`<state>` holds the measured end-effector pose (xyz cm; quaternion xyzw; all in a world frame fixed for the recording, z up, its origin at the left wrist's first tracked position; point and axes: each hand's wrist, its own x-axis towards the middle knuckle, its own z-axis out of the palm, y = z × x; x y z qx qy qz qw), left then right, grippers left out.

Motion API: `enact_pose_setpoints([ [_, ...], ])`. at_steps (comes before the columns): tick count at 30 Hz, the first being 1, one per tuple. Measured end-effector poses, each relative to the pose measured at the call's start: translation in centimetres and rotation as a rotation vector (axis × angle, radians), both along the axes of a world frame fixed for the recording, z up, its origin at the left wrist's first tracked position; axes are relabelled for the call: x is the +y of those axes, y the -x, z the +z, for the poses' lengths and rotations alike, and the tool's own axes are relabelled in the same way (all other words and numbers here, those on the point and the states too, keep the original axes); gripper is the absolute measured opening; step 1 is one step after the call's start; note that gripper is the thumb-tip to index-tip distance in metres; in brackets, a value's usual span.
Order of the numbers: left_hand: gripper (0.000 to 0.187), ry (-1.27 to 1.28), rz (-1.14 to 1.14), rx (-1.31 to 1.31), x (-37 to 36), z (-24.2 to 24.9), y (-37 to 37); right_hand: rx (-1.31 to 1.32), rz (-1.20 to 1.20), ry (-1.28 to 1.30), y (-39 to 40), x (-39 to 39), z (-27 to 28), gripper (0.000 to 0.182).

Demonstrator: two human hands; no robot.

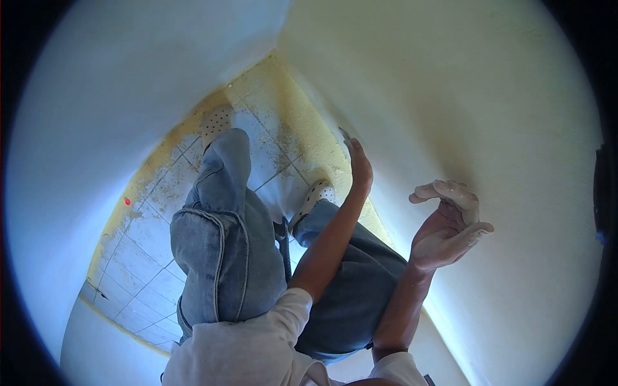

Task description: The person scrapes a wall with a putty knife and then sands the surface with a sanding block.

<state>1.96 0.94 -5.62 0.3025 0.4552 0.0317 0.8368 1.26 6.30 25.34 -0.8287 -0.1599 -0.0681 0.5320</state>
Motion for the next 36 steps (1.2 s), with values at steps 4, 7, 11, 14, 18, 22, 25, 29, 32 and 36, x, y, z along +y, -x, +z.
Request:
enact_pose_setpoints([
  [4, 0.087, 0.048, 0.216, -0.092, 0.5, -3.6, -2.7, 0.001, -0.010, 0.005, 0.3, -0.1, 0.2, 0.087],
  [7, 0.079, 0.019, 0.113, 0.058, 0.5, -3.9, -1.9, -0.007, 0.005, -0.011, 0.6, -0.4, 0.3, 0.087],
  [11, 0.079, -0.044, 0.003, -0.148, 2.0, -1.8, 1.6, -0.011, 0.013, -0.024, 0.3, -0.4, 0.5, 0.086],
  [14, 0.083, -0.127, 0.098, -0.141, -0.1, -4.3, 0.4, -0.005, -0.013, -0.062, 0.4, -0.3, 0.5, 0.086],
  [18, 0.089, -0.217, 0.095, 0.060, -0.7, -2.8, -1.7, 0.001, -0.010, -0.024, 0.5, -0.5, 0.4, 0.086],
  [22, 0.085, 0.132, 0.178, -0.162, -0.9, -2.2, 0.7, 0.005, -0.023, -0.017, 0.5, -0.1, 0.5, 0.086],
  [25, 0.081, 0.182, 0.084, -0.107, -2.3, 1.5, 3.5, 0.019, -0.010, -0.041, 0.3, -0.5, 0.4, 0.087],
  [29, 0.088, 0.172, 0.214, -0.043, -5.6, -7.4, 2.6, 0.046, -0.016, -0.002, 0.3, 0.1, 0.2, 0.087],
  [32, 0.086, 0.378, 0.288, -0.045, -3.0, -8.5, 0.8, 0.023, 0.034, 0.062, 0.3, 0.5, -0.1, 0.087],
  [36, 0.087, 0.389, 0.269, -0.171, -2.0, -1.3, 2.4, 0.007, 0.078, 0.024, 0.1, -0.3, -0.3, 0.086],
])
